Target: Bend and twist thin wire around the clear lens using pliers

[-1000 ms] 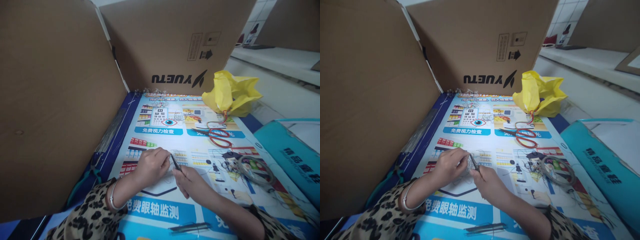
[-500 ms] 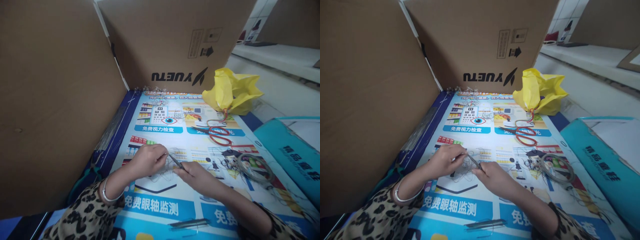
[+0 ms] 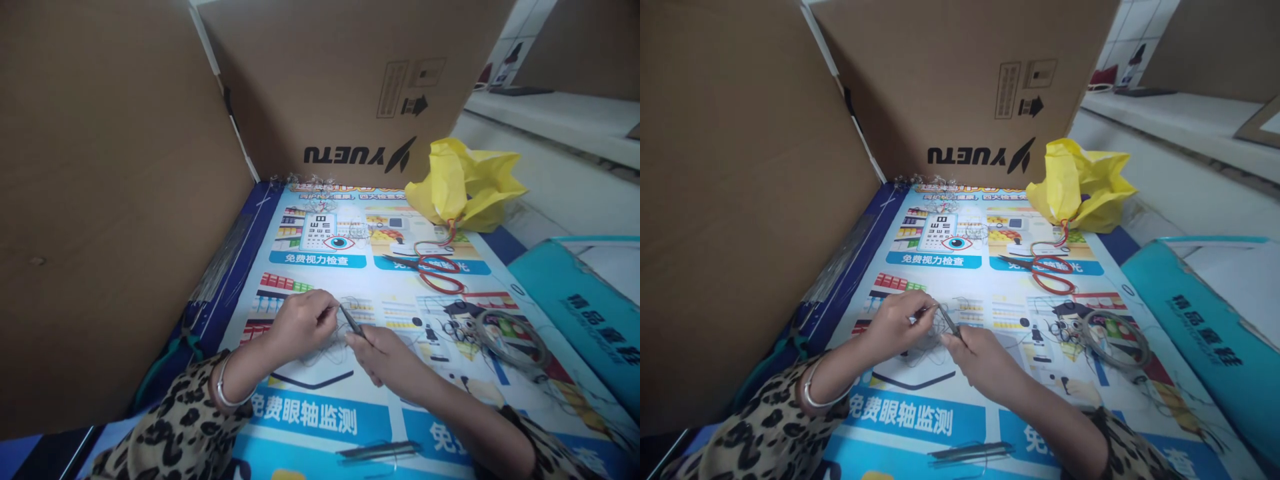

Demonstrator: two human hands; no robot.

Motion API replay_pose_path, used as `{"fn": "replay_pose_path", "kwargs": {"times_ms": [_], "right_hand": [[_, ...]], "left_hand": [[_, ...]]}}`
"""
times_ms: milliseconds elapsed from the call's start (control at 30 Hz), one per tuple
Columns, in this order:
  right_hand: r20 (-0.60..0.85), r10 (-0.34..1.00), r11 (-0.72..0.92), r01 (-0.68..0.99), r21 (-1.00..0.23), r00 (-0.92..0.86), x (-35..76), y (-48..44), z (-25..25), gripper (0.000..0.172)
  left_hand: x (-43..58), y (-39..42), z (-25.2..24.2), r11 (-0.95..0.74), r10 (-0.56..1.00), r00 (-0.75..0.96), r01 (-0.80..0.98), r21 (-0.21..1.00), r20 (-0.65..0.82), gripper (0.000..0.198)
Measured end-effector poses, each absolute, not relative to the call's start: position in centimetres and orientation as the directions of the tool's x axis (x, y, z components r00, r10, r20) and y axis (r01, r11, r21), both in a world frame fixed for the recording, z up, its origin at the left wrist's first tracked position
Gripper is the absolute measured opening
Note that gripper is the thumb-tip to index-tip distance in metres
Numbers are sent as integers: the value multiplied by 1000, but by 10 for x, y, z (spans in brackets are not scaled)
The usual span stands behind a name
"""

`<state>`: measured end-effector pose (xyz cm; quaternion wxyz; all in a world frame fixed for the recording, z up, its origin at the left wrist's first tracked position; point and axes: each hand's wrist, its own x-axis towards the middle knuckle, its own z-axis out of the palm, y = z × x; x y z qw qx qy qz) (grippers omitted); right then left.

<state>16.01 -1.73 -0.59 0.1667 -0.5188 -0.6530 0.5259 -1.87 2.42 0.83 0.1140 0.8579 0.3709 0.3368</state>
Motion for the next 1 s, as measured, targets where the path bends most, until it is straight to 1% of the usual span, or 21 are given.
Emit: {"fn": "replay_pose_path", "kwargs": {"times_ms": [133, 267, 400, 633, 700, 833, 1000], "right_hand": [[-316, 866, -81, 516, -853, -387, 158, -17, -7, 42], [-333, 863, -117, 491, -863, -380, 154, -19, -11, 42], [-356, 860, -145, 494, -857, -365, 152, -20, -15, 41], [-347, 865, -82, 580, -811, -362, 157, -17, -8, 38], [-331, 866, -38, 611, -791, -375, 160, -15, -8, 36], [-253, 866, 103, 648, -755, -432, 167, -9, -10, 36], [-277, 825, 165, 679, -715, -492, 176, -3, -8, 39]], "left_hand": [[-18, 23, 3, -693, 713, 480, 591, 413, 511, 12], [-17, 22, -1, -670, 728, 456, 632, 390, 511, 11], [-18, 23, -1, -677, 725, 482, 628, 384, 492, 12], [-24, 27, 11, -707, 707, 586, 581, 403, 395, 13], [-27, 28, 14, -713, 701, 611, 576, 400, 369, 15], [-30, 29, 17, -724, 688, 645, 577, 379, 332, 16], [-31, 32, 16, -768, 636, 698, 529, 362, 328, 20]]}}
